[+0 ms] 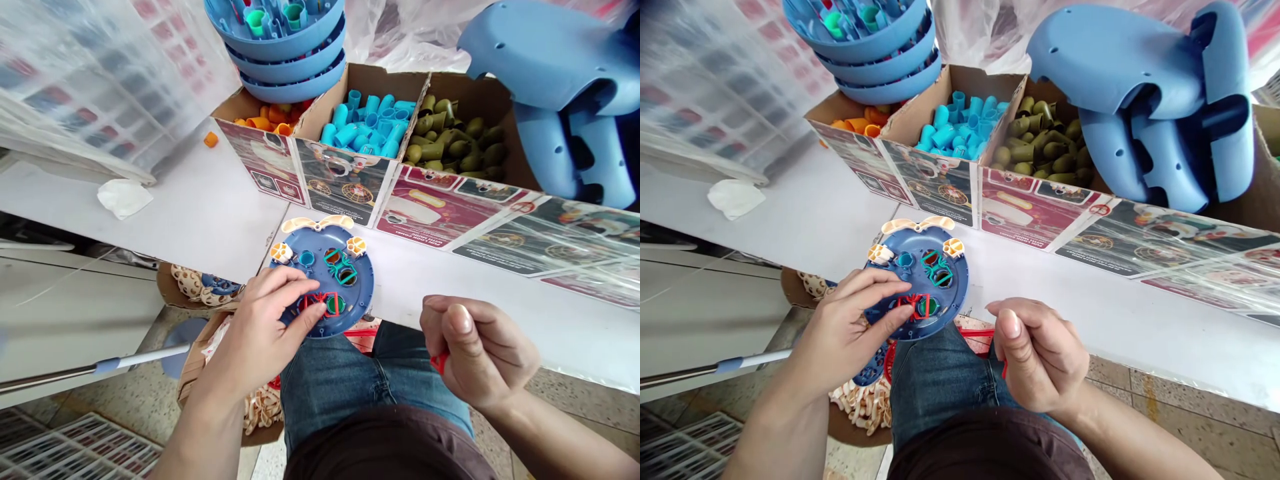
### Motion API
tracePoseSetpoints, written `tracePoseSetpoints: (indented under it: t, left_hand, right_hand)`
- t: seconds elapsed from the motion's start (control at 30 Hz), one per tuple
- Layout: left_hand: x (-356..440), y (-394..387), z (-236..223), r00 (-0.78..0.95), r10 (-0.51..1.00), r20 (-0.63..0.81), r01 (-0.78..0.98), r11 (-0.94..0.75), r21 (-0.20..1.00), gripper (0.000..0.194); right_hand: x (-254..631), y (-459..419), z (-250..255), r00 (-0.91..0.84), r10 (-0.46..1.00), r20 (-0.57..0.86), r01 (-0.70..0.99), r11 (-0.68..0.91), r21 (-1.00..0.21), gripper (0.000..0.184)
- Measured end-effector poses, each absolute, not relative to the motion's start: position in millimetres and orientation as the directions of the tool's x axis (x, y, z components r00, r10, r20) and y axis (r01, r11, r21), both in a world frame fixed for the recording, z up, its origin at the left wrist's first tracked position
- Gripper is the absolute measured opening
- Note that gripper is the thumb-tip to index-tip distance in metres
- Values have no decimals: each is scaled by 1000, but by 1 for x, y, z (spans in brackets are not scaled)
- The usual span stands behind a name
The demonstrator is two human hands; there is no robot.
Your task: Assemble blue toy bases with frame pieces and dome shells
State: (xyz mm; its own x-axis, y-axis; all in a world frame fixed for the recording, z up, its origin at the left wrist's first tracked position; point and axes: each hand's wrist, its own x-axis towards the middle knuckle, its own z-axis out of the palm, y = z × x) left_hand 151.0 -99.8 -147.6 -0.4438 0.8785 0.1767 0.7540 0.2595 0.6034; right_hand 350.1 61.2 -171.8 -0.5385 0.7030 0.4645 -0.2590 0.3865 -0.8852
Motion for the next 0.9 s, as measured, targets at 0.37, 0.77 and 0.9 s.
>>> tracePoseSetpoints:
  t: [0.37,0.77,0.9]
  left_hand:
    - [147,-82,-161,-299,927,226,815,125,566,19]
    - [226,-75,-134,-359,925,122,60,-108,992,30]
    - [242,-64,-132,-404,908,108,-198,-202,959,16]
  right_hand:
    - [348,59,-177,-534,679,503,-238,450,-861,12]
    - [336,56,-150,-551,469,691,-466,514,-720,24]
    - [330,55,-138,-511,433,742,-499,553,-667,26]
